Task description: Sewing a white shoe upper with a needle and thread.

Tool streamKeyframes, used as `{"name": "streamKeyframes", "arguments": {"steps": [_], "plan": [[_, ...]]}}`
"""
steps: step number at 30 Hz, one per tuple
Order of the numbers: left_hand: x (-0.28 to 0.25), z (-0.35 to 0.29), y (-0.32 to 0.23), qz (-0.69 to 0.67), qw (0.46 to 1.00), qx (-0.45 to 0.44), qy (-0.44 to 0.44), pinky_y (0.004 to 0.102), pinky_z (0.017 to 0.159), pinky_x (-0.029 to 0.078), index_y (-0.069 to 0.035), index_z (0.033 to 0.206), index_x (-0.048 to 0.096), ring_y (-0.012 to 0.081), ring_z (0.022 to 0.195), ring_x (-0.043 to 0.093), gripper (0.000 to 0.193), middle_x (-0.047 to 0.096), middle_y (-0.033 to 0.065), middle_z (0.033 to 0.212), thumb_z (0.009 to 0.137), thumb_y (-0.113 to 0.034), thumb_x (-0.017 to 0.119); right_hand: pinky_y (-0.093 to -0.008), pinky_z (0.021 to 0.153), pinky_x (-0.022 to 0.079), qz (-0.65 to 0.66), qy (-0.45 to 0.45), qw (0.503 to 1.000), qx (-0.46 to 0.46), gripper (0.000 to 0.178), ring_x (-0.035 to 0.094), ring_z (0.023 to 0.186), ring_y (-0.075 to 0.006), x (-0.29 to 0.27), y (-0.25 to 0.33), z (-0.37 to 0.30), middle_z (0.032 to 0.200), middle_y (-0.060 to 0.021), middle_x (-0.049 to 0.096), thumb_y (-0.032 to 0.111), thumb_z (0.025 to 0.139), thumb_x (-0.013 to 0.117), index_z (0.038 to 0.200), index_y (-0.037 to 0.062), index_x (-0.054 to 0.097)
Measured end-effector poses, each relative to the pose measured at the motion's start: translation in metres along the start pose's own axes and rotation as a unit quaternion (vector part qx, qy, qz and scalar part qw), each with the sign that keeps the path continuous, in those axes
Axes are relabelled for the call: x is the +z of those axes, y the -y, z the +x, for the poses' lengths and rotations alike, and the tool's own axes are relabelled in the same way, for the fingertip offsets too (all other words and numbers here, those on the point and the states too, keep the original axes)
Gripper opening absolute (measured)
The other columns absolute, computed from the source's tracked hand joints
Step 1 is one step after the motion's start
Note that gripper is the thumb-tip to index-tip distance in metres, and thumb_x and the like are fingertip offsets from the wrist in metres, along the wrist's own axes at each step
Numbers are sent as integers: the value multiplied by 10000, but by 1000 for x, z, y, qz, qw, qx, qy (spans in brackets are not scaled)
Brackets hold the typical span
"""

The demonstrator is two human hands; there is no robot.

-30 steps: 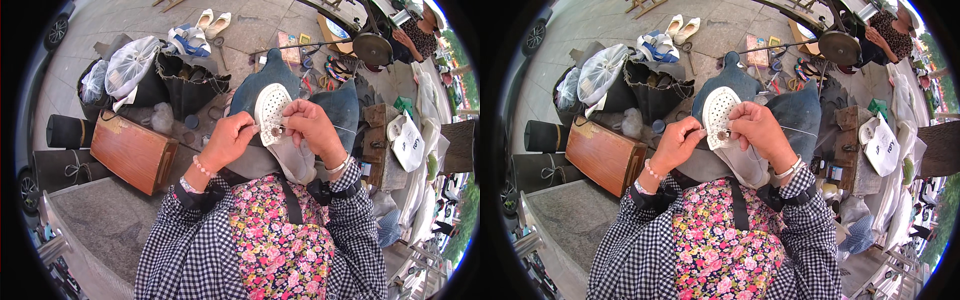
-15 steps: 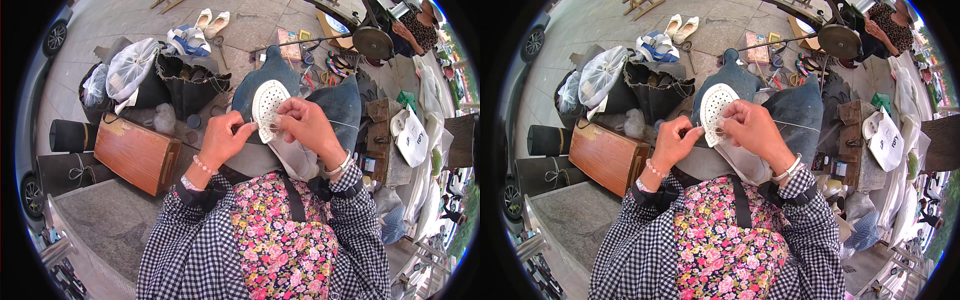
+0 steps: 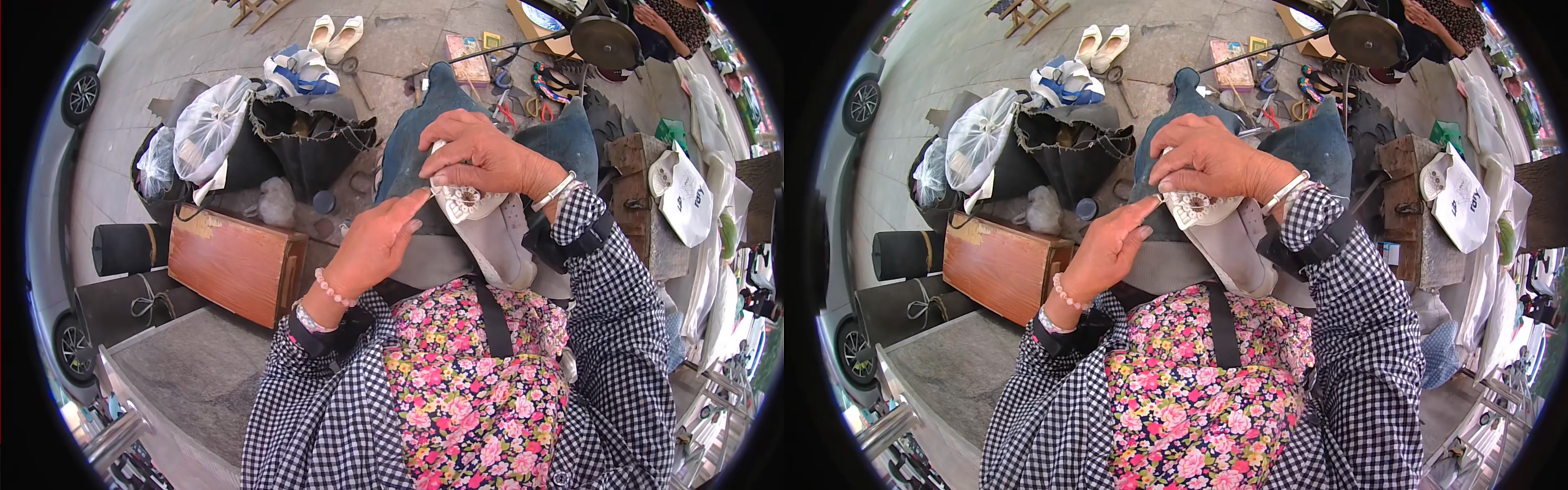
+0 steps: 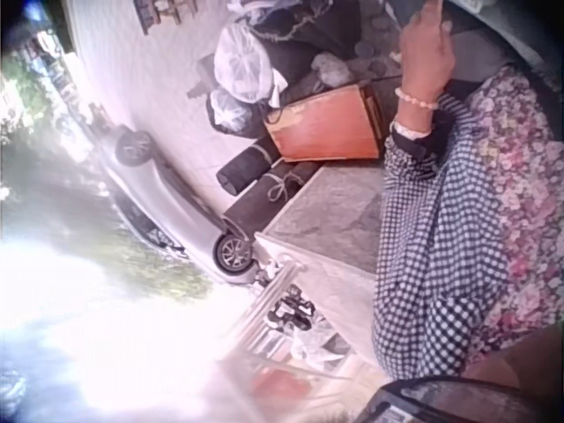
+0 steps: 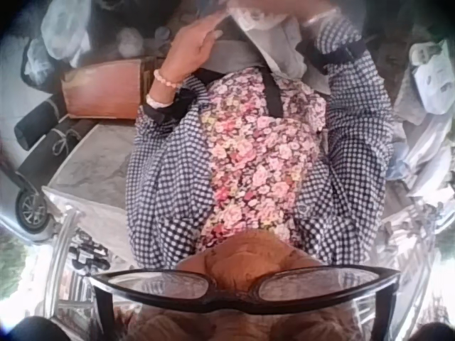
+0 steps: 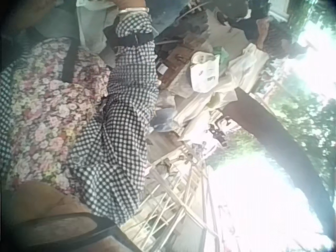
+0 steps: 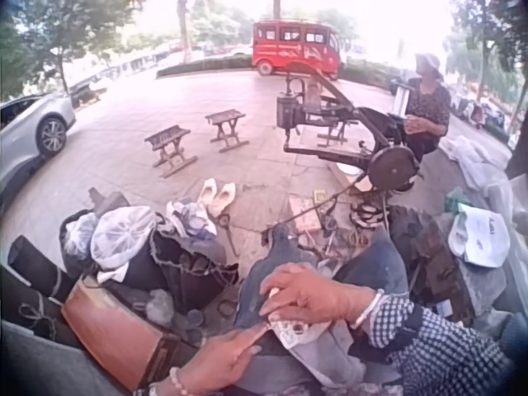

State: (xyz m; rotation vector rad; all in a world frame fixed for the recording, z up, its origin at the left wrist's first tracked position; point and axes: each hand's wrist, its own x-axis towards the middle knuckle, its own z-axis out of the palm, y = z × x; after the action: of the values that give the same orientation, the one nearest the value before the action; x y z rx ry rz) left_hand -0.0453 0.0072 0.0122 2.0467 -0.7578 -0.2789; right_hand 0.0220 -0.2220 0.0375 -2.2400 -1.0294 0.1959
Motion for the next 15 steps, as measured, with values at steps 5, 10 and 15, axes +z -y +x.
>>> {"name": "streamKeyframes", "arguments": {"steps": [5, 10, 15], "plan": [[0, -6, -7, 146, 988, -7, 39, 402, 645, 464, -54, 1284, 460, 349, 746, 569, 515, 542, 160, 873, 779, 35, 502, -413, 951, 260, 0, -46, 999, -9, 135, 449, 1086, -228, 13, -7, -10, 1041, 8, 573, 274, 791, 653, 876, 182, 703], [0, -13, -12, 229, 973, 28, 24, 386, 564, 461, -72, 1281, 466, 291, 653, 557, 520, 515, 118, 826, 772, 25, 503, -403, 954, 252, 12, -102, 995, -8, 110, 448, 1071, -222, 22, -5, -14, 1021, 18, 579, 241, 776, 671, 857, 174, 706], [3, -19, 7, -100, 993, 60, -27, 306, 478, 407, -84, 1308, 460, 156, 550, 465, 447, 503, 53, 733, 872, 17, 455, -403, 962, 244, 22, -100, 995, -15, 91, 443, 1082, -222, 26, -1, -12, 1004, 21, 579, 232, 772, 664, 829, 171, 701]]}}
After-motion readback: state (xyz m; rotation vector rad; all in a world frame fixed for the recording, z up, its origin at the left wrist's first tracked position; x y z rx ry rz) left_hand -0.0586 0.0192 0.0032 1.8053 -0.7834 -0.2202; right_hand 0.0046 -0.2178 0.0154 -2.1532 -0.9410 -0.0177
